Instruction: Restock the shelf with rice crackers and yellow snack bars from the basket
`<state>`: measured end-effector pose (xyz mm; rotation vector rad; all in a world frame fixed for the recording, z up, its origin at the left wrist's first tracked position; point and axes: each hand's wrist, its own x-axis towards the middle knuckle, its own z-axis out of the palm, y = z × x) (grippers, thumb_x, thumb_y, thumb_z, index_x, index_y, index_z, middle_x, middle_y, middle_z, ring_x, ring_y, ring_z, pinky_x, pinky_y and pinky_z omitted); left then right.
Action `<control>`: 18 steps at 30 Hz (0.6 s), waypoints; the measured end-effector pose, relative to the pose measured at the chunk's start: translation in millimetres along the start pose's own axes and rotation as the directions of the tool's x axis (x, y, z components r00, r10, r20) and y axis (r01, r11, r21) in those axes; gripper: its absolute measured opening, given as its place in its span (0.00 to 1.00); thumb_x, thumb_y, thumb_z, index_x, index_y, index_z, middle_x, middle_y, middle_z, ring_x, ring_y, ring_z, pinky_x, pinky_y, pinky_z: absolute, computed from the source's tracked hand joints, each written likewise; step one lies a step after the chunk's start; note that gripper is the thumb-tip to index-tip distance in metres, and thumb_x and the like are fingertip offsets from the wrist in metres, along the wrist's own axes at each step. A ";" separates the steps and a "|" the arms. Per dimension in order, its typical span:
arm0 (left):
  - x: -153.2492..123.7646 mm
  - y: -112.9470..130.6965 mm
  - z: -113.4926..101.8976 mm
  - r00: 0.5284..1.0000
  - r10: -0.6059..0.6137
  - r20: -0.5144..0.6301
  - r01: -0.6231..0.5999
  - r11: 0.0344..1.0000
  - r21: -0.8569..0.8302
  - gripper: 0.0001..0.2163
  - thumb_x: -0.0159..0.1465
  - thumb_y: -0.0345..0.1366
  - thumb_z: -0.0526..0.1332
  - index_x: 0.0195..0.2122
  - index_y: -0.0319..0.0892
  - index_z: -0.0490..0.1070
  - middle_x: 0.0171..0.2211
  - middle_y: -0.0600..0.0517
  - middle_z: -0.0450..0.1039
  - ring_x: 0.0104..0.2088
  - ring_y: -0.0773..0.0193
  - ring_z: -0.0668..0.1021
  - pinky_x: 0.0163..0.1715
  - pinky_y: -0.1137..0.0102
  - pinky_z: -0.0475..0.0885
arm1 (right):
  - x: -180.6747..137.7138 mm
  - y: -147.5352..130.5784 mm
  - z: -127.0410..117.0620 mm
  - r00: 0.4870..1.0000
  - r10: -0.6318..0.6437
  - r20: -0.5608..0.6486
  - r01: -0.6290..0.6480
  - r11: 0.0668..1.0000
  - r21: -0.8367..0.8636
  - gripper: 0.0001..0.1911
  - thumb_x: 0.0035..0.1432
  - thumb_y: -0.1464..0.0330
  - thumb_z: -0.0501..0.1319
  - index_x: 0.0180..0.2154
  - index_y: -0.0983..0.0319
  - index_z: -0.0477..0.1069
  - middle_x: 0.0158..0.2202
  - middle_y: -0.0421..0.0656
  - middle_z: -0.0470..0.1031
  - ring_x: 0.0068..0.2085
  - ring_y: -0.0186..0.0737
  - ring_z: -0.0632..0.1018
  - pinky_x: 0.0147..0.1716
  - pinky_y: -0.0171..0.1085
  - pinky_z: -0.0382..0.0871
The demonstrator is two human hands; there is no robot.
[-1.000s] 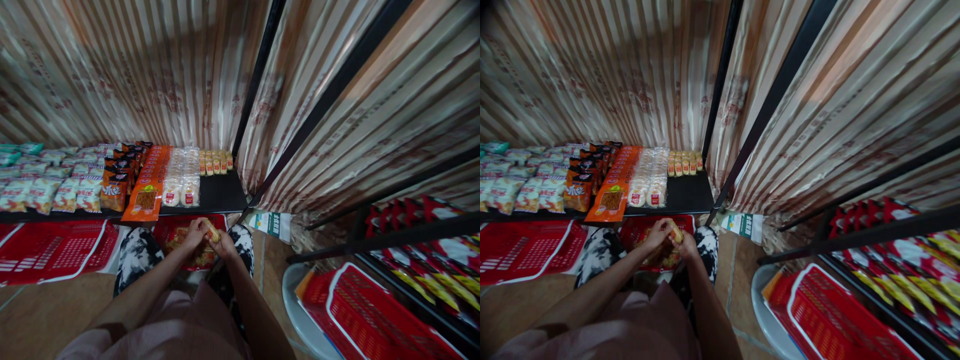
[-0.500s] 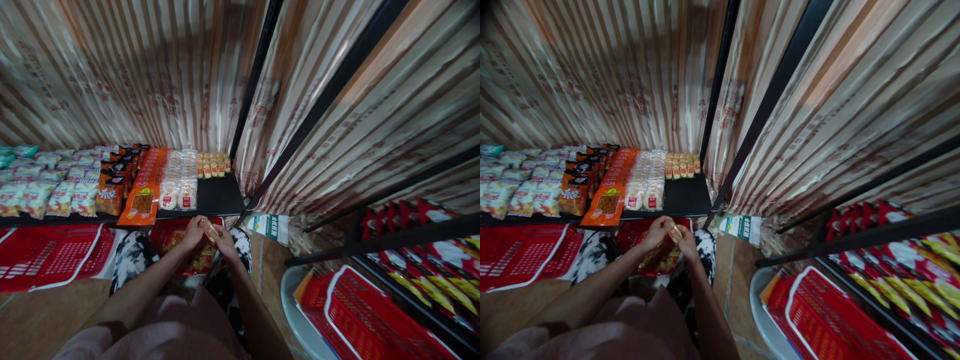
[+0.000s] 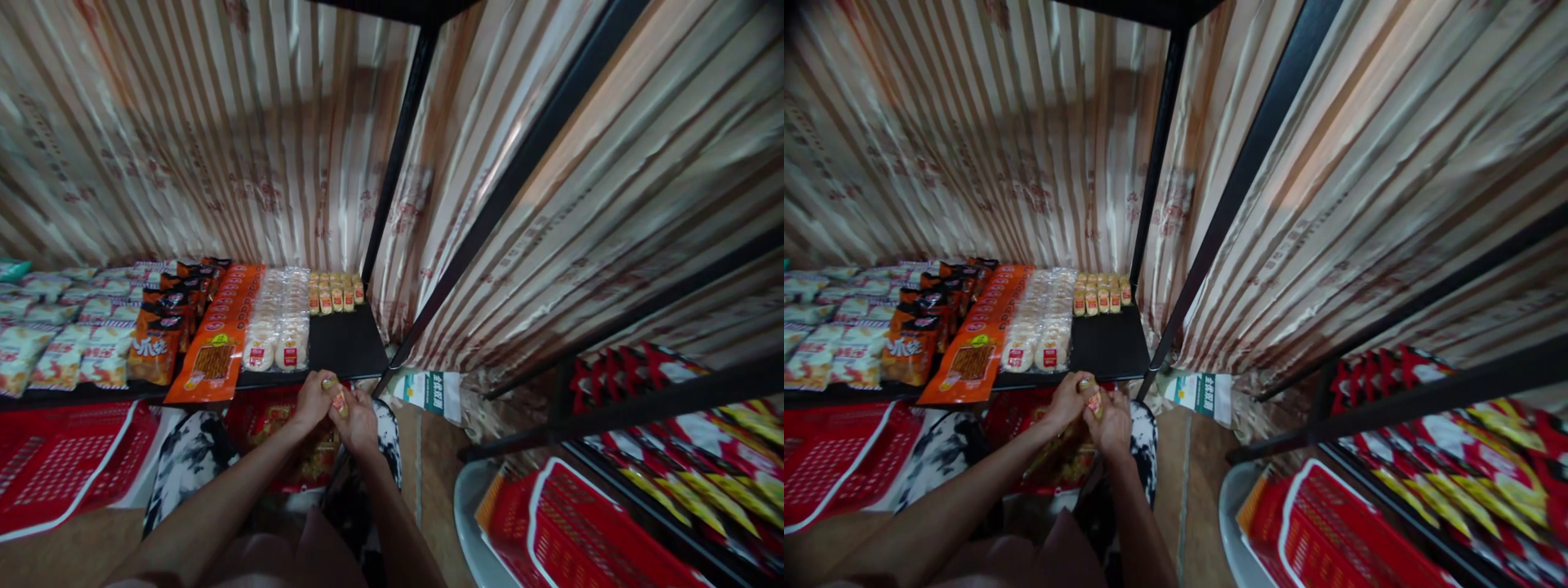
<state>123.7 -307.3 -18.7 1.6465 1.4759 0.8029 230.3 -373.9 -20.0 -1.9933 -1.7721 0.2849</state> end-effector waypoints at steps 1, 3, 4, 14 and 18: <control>0.3 1.0 0.6 1.000 -0.003 0.003 0.003 1.000 -0.004 0.07 0.54 0.34 0.62 0.34 0.44 0.73 0.30 0.53 0.68 0.33 0.65 0.72 0.36 0.72 0.66 | 0.4 0.5 0.4 1.000 0.000 -0.005 0.000 1.000 -0.016 0.22 0.55 0.61 0.57 0.50 0.63 0.70 0.38 0.48 0.71 0.42 0.45 0.71 0.43 0.38 0.64; 1.1 2.7 1.8 1.000 -0.008 0.009 0.008 1.000 -0.010 0.07 0.53 0.34 0.62 0.35 0.44 0.73 0.31 0.53 0.68 0.33 0.65 0.72 0.36 0.72 0.66 | 1.3 1.8 2.2 1.000 0.010 -0.030 -0.011 0.999 -0.032 0.21 0.55 0.61 0.57 0.48 0.63 0.71 0.37 0.49 0.71 0.41 0.45 0.71 0.43 0.38 0.64; 1.7 3.5 2.4 1.000 -0.006 0.009 0.006 1.000 -0.011 0.08 0.53 0.34 0.62 0.35 0.44 0.73 0.31 0.53 0.68 0.33 0.65 0.72 0.36 0.72 0.66 | 1.8 2.3 3.4 0.999 0.016 -0.047 -0.017 0.999 -0.032 0.21 0.55 0.61 0.56 0.48 0.63 0.71 0.37 0.49 0.71 0.41 0.45 0.71 0.43 0.38 0.64; 16.9 7.7 16.6 0.997 -0.015 -0.080 -0.006 0.966 -0.259 0.19 0.54 0.33 0.60 0.48 0.38 0.66 0.35 0.49 0.70 0.29 0.68 0.73 0.34 0.71 0.70 | 20.8 3.1 3.1 0.980 0.076 -0.186 -0.075 0.997 0.010 0.19 0.59 0.64 0.53 0.49 0.63 0.69 0.39 0.48 0.72 0.43 0.45 0.71 0.45 0.38 0.62; 23.3 12.3 19.0 0.994 -0.024 -0.110 -0.016 0.937 -0.348 0.16 0.54 0.32 0.60 0.45 0.38 0.67 0.35 0.50 0.70 0.30 0.68 0.74 0.34 0.71 0.71 | 36.7 5.9 -1.7 0.976 0.106 -0.190 -0.108 0.994 -0.003 0.19 0.59 0.63 0.53 0.49 0.63 0.69 0.39 0.48 0.73 0.42 0.46 0.70 0.44 0.39 0.62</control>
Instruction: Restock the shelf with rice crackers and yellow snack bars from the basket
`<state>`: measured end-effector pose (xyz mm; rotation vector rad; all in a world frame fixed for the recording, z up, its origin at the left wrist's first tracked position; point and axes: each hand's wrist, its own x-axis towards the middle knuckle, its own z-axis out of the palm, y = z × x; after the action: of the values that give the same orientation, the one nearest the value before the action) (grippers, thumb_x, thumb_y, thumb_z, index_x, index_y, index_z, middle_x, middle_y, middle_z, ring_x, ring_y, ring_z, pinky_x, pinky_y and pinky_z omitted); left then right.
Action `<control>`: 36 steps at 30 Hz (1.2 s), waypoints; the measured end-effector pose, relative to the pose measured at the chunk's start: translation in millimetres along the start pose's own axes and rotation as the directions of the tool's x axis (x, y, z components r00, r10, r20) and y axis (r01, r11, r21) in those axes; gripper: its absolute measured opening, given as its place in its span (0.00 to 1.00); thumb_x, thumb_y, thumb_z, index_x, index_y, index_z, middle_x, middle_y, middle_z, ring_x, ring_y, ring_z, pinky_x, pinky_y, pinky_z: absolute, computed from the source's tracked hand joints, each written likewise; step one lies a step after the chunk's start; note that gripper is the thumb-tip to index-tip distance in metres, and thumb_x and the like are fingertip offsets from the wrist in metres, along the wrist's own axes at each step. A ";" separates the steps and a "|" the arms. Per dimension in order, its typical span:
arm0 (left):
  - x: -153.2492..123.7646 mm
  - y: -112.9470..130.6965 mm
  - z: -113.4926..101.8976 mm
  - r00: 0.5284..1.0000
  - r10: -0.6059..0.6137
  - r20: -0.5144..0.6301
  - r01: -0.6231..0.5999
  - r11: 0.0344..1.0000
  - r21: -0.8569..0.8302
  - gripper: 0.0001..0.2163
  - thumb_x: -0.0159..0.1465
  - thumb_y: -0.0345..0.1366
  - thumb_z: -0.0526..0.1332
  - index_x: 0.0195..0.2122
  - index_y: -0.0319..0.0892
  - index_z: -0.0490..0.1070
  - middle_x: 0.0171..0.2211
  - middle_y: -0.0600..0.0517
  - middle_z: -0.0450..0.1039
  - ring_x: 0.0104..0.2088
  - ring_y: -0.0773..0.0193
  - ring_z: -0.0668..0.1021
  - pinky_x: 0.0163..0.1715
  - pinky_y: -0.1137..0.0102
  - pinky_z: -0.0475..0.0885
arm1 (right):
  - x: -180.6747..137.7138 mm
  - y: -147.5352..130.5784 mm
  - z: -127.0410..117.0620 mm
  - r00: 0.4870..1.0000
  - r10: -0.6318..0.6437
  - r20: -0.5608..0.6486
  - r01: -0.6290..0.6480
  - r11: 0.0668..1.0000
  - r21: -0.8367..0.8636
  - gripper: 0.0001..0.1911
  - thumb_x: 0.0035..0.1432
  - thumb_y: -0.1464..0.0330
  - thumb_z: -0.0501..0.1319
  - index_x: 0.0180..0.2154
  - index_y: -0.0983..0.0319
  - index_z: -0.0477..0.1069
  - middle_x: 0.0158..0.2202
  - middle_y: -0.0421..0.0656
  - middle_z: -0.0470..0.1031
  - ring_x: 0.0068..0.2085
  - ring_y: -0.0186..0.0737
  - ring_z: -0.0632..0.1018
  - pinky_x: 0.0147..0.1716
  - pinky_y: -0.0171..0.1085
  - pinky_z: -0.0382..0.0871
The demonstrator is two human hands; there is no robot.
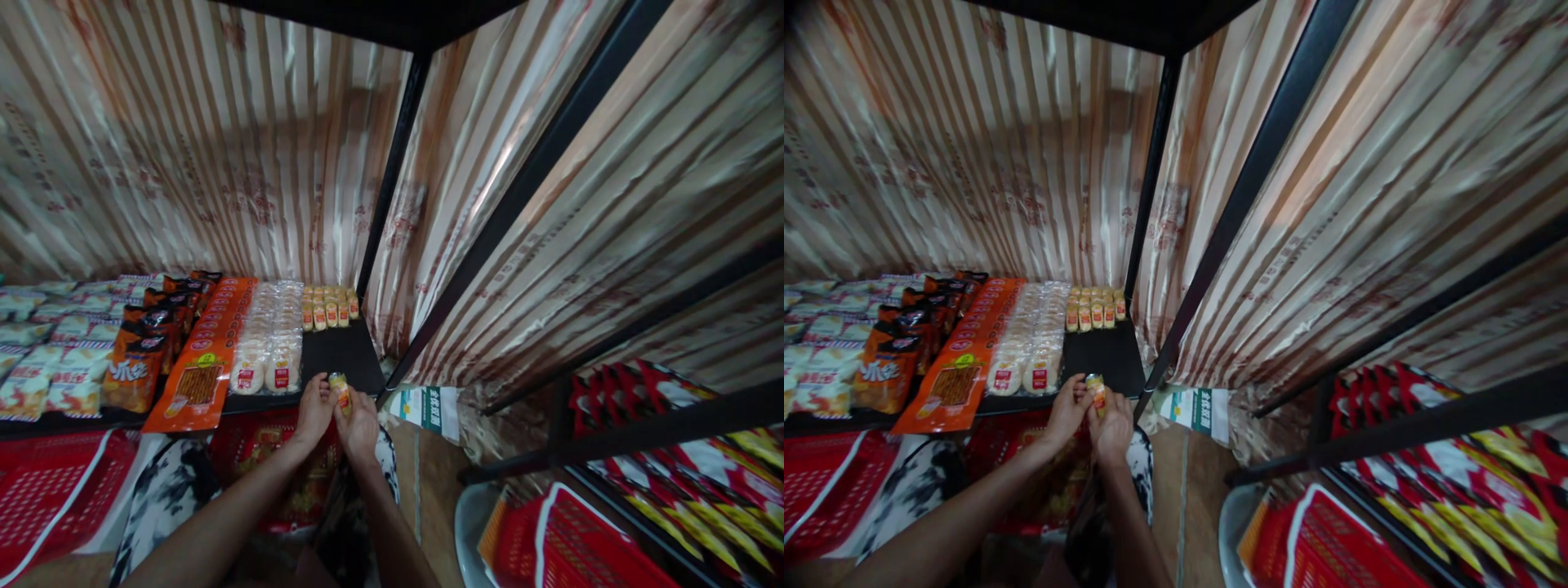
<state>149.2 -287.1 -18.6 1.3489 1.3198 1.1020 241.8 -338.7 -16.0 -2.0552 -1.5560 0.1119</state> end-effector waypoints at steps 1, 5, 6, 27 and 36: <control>1.6 1.5 0.7 1.000 0.011 0.004 -0.011 1.000 -0.010 0.14 0.54 0.32 0.60 0.43 0.38 0.68 0.35 0.50 0.71 0.31 0.68 0.74 0.35 0.71 0.72 | 4.1 0.1 -0.4 1.000 0.008 -0.003 -0.008 1.000 -0.007 0.19 0.59 0.62 0.53 0.49 0.62 0.70 0.39 0.48 0.73 0.42 0.47 0.70 0.44 0.39 0.62; 7.7 7.3 4.1 0.998 0.059 0.027 -0.060 0.998 0.022 0.10 0.56 0.30 0.58 0.39 0.39 0.70 0.37 0.48 0.71 0.34 0.66 0.76 0.40 0.69 0.71 | 19.5 -1.3 -1.1 0.999 0.044 -0.010 -0.044 0.999 -0.010 0.20 0.59 0.60 0.53 0.50 0.61 0.69 0.40 0.48 0.73 0.42 0.47 0.70 0.43 0.40 0.62; 9.2 8.3 5.3 0.998 0.058 0.025 -0.059 0.997 0.047 0.11 0.56 0.30 0.57 0.40 0.39 0.70 0.37 0.48 0.71 0.35 0.66 0.76 0.41 0.68 0.71 | 23.2 -1.9 -1.1 0.998 0.055 -0.010 -0.055 0.999 0.000 0.20 0.59 0.60 0.54 0.50 0.61 0.69 0.41 0.47 0.73 0.43 0.47 0.70 0.43 0.39 0.62; 52.9 23.6 41.7 0.985 0.034 0.167 -0.067 0.979 0.194 0.14 0.62 0.35 0.52 0.48 0.40 0.68 0.48 0.45 0.70 0.46 0.63 0.74 0.52 0.67 0.66 | 89.5 15.0 27.1 0.974 0.221 -0.048 -0.197 0.933 0.301 0.26 0.59 0.64 0.48 0.58 0.65 0.58 0.47 0.52 0.68 0.40 0.43 0.75 0.39 0.39 0.67; 68.0 30.6 53.5 0.979 -0.007 0.204 -0.061 0.944 0.324 0.16 0.62 0.31 0.51 0.50 0.37 0.66 0.50 0.44 0.69 0.50 0.65 0.72 0.55 0.69 0.64 | 107.1 28.9 46.7 0.968 0.214 -0.127 -0.166 0.936 0.311 0.29 0.55 0.69 0.50 0.59 0.67 0.56 0.48 0.54 0.68 0.45 0.46 0.73 0.42 0.40 0.67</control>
<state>208.9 -220.5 1.9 1.6811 1.3767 0.7573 283.7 -228.8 -41.4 -1.9182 -1.1620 0.2343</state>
